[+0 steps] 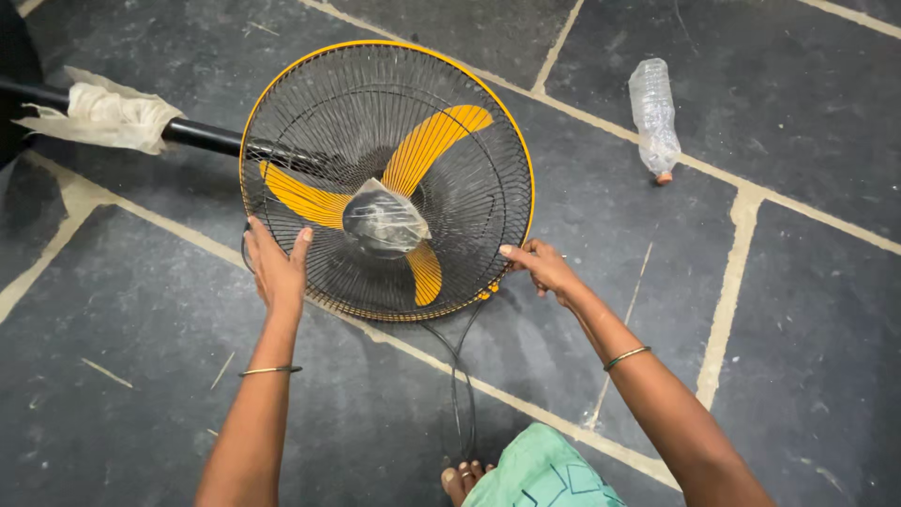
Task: The person assembles a standing fan by attaching the head to the pole and securing it with a screwdriver. They then attach the front grill and tighten the screws to complete the assembly.
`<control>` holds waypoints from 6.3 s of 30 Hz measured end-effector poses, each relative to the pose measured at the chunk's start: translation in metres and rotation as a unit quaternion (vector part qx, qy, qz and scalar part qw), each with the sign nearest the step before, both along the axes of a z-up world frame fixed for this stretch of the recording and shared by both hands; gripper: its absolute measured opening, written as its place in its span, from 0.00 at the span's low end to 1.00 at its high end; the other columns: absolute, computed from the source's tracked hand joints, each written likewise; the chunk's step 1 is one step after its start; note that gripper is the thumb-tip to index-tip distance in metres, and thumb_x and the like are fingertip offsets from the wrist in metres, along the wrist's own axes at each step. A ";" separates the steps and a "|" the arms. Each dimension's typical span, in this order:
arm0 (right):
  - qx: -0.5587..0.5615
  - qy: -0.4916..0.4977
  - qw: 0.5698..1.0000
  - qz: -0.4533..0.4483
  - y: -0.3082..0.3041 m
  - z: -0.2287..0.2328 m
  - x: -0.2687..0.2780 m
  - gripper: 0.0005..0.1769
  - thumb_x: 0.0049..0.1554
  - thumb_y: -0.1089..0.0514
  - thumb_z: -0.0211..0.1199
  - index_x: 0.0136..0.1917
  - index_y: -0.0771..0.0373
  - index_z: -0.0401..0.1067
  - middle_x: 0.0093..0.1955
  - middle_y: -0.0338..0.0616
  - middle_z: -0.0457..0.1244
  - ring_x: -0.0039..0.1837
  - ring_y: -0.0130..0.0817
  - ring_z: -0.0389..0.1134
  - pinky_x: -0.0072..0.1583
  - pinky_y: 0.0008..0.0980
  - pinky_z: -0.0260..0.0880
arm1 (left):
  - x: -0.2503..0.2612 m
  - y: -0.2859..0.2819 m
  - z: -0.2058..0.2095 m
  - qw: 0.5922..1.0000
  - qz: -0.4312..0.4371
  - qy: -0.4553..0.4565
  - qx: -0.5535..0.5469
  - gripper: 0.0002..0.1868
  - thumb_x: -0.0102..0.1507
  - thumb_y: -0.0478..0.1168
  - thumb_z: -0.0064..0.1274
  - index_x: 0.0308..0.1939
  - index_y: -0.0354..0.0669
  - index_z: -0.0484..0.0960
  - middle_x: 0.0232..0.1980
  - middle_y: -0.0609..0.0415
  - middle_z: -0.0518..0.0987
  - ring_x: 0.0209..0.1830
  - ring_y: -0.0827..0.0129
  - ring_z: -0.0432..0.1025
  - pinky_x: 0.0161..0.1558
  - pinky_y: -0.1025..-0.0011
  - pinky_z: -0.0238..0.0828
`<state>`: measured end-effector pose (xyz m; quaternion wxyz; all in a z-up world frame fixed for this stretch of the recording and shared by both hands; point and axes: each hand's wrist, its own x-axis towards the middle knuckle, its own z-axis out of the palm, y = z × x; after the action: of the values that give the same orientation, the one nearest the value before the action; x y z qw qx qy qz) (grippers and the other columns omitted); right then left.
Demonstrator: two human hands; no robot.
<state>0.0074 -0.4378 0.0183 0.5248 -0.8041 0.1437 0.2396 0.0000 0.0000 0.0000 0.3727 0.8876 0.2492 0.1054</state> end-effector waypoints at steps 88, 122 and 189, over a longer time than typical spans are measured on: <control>0.166 -0.148 0.974 -0.032 -0.030 -0.113 -0.079 0.14 0.66 0.56 0.59 0.57 0.71 0.72 0.42 0.40 0.66 0.39 0.22 0.65 0.44 0.26 0.73 | -0.142 -0.245 -0.169 0.618 0.174 0.085 -0.762 0.14 0.67 0.41 0.55 0.57 0.50 0.76 0.57 0.56 0.84 0.29 0.80 0.71 0.26 0.80 0.64; -0.036 -0.129 0.984 0.119 -0.020 -0.070 -0.064 0.14 0.59 0.64 0.63 0.58 0.65 0.76 0.48 0.41 0.72 0.43 0.26 0.72 0.48 0.29 0.73 | -0.164 -0.219 -0.148 0.947 0.057 0.001 -0.316 0.09 0.63 0.34 0.54 0.44 0.44 0.87 0.38 0.56 0.86 0.28 0.69 0.70 0.33 0.65 0.65; 0.027 -0.117 0.985 0.124 -0.021 -0.052 -0.050 0.10 0.57 0.59 0.66 0.51 0.66 0.74 0.39 0.36 0.67 0.37 0.23 0.68 0.41 0.27 0.73 | -0.128 -0.262 -0.225 0.556 0.207 0.023 -0.804 0.14 0.70 0.45 0.47 0.58 0.53 0.67 0.69 0.48 0.73 0.66 0.58 0.69 0.61 0.52 0.68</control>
<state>-0.0430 -0.4586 -0.0341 0.5258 -0.8237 -0.0258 0.2108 -0.1284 -0.2616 -0.2245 0.8939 0.1446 0.4157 -0.0847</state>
